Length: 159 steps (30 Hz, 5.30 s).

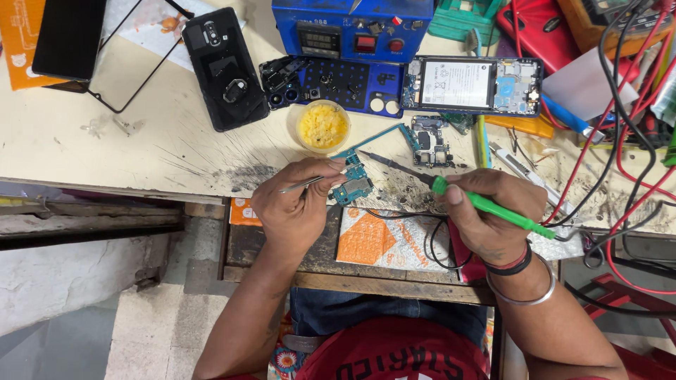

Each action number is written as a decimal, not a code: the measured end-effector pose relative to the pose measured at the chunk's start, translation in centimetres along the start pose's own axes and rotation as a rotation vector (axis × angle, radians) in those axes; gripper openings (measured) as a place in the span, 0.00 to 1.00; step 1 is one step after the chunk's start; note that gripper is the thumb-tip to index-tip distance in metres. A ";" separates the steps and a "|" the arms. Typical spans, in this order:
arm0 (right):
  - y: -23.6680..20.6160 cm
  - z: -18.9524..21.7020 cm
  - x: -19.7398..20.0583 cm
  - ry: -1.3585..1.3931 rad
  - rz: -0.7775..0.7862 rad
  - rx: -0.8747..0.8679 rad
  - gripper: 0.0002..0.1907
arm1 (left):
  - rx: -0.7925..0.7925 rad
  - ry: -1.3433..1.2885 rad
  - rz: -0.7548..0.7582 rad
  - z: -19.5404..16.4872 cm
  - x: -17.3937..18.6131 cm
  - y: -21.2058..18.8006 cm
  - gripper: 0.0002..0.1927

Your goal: The person repairs a disassembled smartphone at a cluttered workbench. They first work on the phone body with a screwdriver, then hold the midframe with tweezers while using a green-handled soldering iron to solder and rework components on the board, repeatedly repositioning the part and applying flux from a small container.

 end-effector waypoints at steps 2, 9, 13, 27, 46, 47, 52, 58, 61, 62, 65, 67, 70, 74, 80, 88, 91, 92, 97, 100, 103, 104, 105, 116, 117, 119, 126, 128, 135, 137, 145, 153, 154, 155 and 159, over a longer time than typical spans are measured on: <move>-0.2 -0.2 0.1 -0.003 -0.016 -0.010 0.10 | -0.014 0.012 0.006 0.1 -0.2 0.0 0.05; -0.7 0.2 -0.4 0.018 -0.016 0.040 0.10 | -0.026 0.114 0.024 0.4 -0.4 -0.2 0.07; -0.7 0.4 -0.4 0.041 -0.011 0.054 0.10 | -0.028 0.106 0.027 0.5 -0.5 -0.2 0.06; -0.8 0.2 -0.6 0.028 0.019 0.109 0.11 | -0.006 0.021 0.063 0.8 -0.9 -0.6 0.03; -0.6 0.2 -0.6 -0.004 0.009 0.112 0.12 | -0.041 0.091 0.021 0.4 -0.4 -0.4 0.04; -0.6 0.3 -0.7 0.013 0.015 0.118 0.12 | -0.044 0.106 0.020 0.4 -0.4 -0.4 0.04; -0.5 0.3 -0.7 -0.054 0.014 0.091 0.11 | -0.051 0.099 0.035 0.2 -0.2 -0.2 0.04; -0.4 0.4 -1.1 0.008 0.034 0.118 0.10 | -0.048 0.141 0.013 0.1 0.1 -0.2 0.04; -0.3 0.5 -1.2 0.022 0.034 0.145 0.10 | -0.032 0.111 0.023 0.6 0.1 -0.1 0.03; -0.4 0.4 -1.2 -0.001 0.031 0.125 0.10 | -0.020 0.090 0.031 0.7 0.0 -0.1 0.03; -0.3 0.1 -1.2 -0.027 0.025 0.094 0.11 | -0.035 0.114 0.018 0.7 0.1 -0.2 0.03; -0.3 0.0 -1.2 0.013 0.026 0.082 0.12 | -0.002 0.079 0.006 1.0 0.4 -0.4 0.04; -0.2 0.1 -1.2 0.008 0.010 0.092 0.12 | -0.060 0.065 -0.012 0.9 0.5 -0.3 0.04; -0.2 -0.1 -1.1 -0.037 0.007 0.081 0.12 | -0.056 0.062 -0.015 1.1 0.5 -0.4 0.04; -0.3 -0.2 -1.3 -0.025 0.029 0.068 0.11 | -0.063 0.038 0.031 0.6 0.4 -0.1 0.05; -0.2 -0.6 -1.8 0.034 0.078 0.041 0.10 | -0.089 0.024 0.061 0.0 0.2 -0.1 0.05; -0.3 -0.7 -1.6 0.044 0.066 0.040 0.10 | -0.071 -0.024 0.037 0.2 0.4 -0.3 0.05; -0.3 -0.9 -1.3 0.037 0.052 0.023 0.10 | -0.069 -0.042 0.021 0.3 0.6 -0.4 0.05; -0.4 -1.1 -0.8 0.010 0.022 -0.007 0.10 | -0.009 -0.112 -0.012 1.1 0.7 -0.7 0.05; -0.3 -1.1 -1.0 0.034 0.046 -0.013 0.11 | -0.060 -0.129 0.016 0.7 0.5 -0.7 0.07; 0.0 -1.1 -1.2 0.068 0.073 -0.026 0.11 | -0.108 -0.086 0.060 0.1 0.2 -0.7 0.08; 0.0 -1.0 -1.2 0.048 0.075 -0.023 0.10 | -0.123 -0.059 0.076 -0.1 0.1 -0.7 0.08; 0.1 -0.9 -1.3 0.027 0.076 -0.019 0.10 | -0.122 -0.053 0.074 -0.1 0.1 -0.7 0.08; 0.1 -0.7 -1.2 0.048 0.065 -0.001 0.10 | -0.094 -0.057 0.050 0.1 0.2 -0.6 0.10; 0.1 -0.7 -1.2 0.044 0.061 0.001 0.10 | -0.094 -0.049 0.053 0.1 0.1 -0.6 0.10; 0.0 -0.8 -1.1 0.045 0.057 0.003 0.10 | -0.093 -0.034 0.059 0.1 0.0 -0.6 0.10; -0.4 -0.8 -1.0 0.003 0.032 0.030 0.11 | -0.123 -0.039 0.076 0.2 -0.1 -0.8 0.10; -0.5 -0.7 -0.9 -0.014 0.027 0.038 0.11 | -0.115 -0.052 0.089 0.4 -0.2 -1.0 0.09; -0.4 -1.2 -1.4 -0.022 0.033 0.047 0.12 | -0.162 -0.066 0.112 1.0 -0.8 -0.7 0.08; -0.3 -1.3 -1.5 -0.018 0.029 0.050 0.12 | -0.173 -0.071 0.121 1.2 -1.0 -0.6 0.08; 1.1 -1.2 -2.2 0.058 0.009 0.060 0.15 | -0.222 -0.019 0.102 2.4 -1.2 -0.1 0.08; 1.9 -2.4 -3.6 0.089 0.084 -0.058 0.16 | -0.211 -0.009 0.081 3.3 -1.0 0.3 0.10; 1.9 -2.6 -3.8 0.132 0.080 -0.069 0.17 | -0.215 0.007 0.077 3.3 -0.9 0.3 0.10; 1.8 -2.7 -3.8 0.100 0.070 -0.053 0.16 | -0.219 0.022 0.072 3.3 -0.9 0.3 0.10; 1.4 -2.9 -3.2 0.058 0.008 -0.027 0.17 | -0.228 0.045 0.076 3.5 -0.8 0.3 0.10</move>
Point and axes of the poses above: each hand's wrist, its own y-axis towards the middle knuckle, its own x-axis out of the back of the hand, z = x × y, the point moved 10 cm from there along y, towards the middle knuckle, and after that the axes turned 1 degree about z, right-handed, at the moved point
